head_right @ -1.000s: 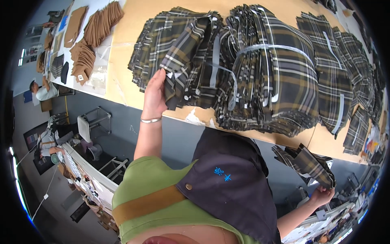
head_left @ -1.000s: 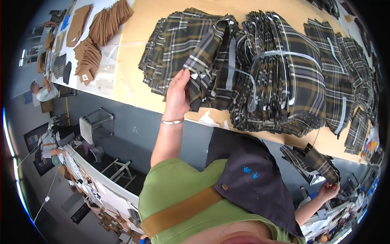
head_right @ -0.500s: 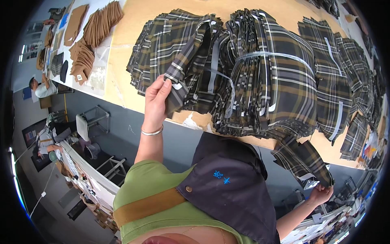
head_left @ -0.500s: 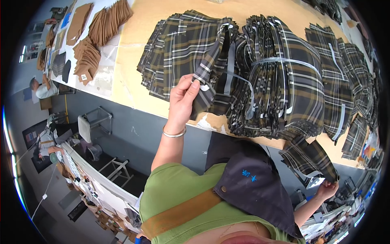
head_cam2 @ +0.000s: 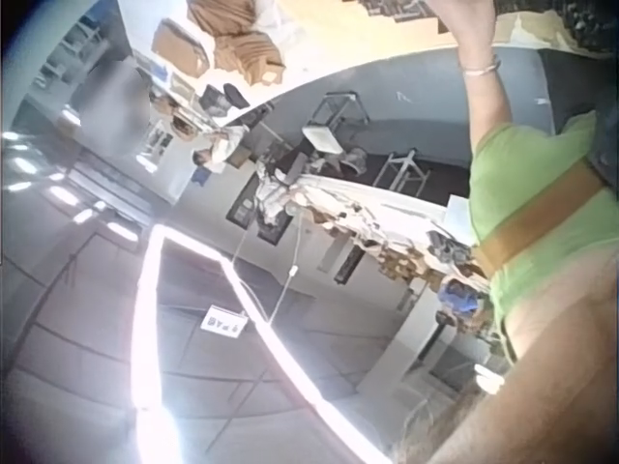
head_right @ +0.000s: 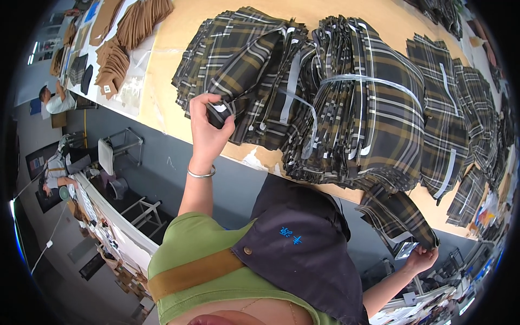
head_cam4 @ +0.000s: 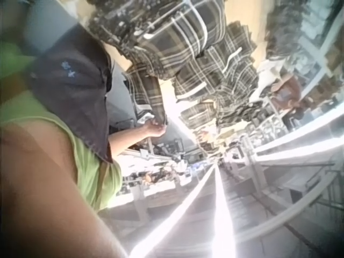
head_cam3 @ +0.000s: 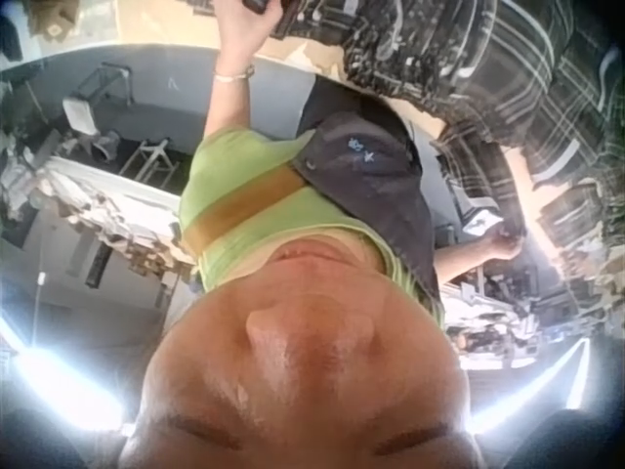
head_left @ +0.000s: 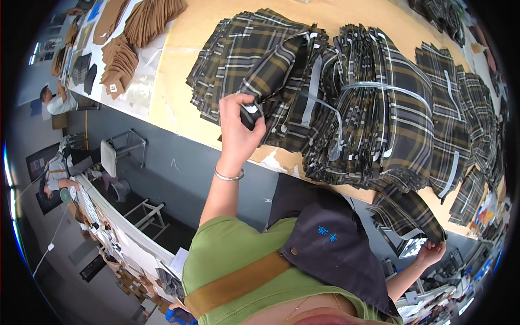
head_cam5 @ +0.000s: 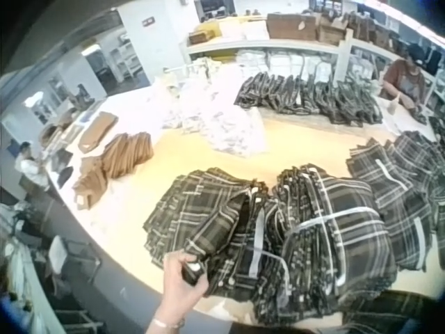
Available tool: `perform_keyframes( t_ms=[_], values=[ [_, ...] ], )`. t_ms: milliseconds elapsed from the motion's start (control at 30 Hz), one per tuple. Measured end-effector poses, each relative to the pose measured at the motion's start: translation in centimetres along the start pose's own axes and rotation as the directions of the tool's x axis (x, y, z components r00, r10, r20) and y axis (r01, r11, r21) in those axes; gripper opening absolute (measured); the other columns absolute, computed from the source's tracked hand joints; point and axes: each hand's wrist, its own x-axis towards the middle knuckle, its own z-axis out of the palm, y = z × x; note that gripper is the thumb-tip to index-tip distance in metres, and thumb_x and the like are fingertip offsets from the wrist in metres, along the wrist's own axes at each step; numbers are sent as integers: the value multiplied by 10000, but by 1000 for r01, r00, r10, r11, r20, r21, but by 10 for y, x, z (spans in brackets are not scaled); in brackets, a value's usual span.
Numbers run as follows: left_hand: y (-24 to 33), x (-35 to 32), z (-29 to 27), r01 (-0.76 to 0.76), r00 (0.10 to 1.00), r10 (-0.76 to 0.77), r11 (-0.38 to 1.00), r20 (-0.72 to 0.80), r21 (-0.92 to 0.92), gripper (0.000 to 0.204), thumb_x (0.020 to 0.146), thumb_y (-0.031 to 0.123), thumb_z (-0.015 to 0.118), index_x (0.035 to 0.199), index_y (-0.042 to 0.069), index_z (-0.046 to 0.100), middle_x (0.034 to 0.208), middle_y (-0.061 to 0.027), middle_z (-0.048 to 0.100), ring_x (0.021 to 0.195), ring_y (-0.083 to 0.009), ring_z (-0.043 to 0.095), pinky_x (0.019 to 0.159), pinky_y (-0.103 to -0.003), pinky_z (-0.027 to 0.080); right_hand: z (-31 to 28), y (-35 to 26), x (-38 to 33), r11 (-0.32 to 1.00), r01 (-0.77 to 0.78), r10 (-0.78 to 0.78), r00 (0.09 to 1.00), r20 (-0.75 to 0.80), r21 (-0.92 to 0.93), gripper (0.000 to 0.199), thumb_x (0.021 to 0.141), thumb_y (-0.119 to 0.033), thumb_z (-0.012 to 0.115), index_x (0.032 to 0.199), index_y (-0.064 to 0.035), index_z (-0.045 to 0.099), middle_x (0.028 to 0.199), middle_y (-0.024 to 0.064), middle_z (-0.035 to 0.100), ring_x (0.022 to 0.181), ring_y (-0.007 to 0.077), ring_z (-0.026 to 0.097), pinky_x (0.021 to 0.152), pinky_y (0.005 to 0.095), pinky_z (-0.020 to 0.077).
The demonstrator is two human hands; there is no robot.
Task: The recorder is picking up, checking, and gluing fabric pieces for garment assembly.
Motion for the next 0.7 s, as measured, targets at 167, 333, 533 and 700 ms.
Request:
perform_keyframes(
  t_ms=[167, 333, 533, 700],
  values=[
    [-12, -9, -1, 148, 989, -148, 979, 9, -139, 269, 692, 1, 662, 934, 44, 551, 972, -94, 499, 781, -166, 505, 689, -250, 417, 14, -1, -5, 1000, 7, -8, 999, -41, -21, 143, 810, -163, 491, 807, -23, 517, 673, 45, 503, 519, 102, 384, 422, 206, 297],
    [-22, -16, 2, 380, 922, -377, 846, 85, -374, 377, 676, 76, 728, 1001, 30, 544, 961, -79, 501, 791, -186, 517, 722, -263, 429, 14, -1, 1, 1000, 5, -5, 1000, -28, -8, 128, 808, -152, 496, 791, -27, 517, 662, 45, 504, 512, 101, 383, 416, 204, 295],
    [-27, -15, 0, 199, 973, -215, 966, -82, -165, 262, 701, 48, 704, 915, 3, 560, 907, -71, 548, 823, -172, 547, 741, -265, 439, 28, 3, 0, 999, 28, -30, 998, -53, -39, 157, 824, -176, 498, 793, -25, 522, 662, 36, 509, 496, 92, 392, 407, 194, 305],
    [-21, -12, -9, 427, 824, -513, 284, 240, -859, 103, 837, 50, 575, 939, 36, 568, 928, -9, 595, 776, -60, 545, 703, -191, 445, 29, 5, -1, 998, 22, -23, 1000, -16, -57, 163, 821, -175, 478, 804, -16, 510, 651, 38, 492, 495, 91, 380, 405, 196, 294]
  ],
)
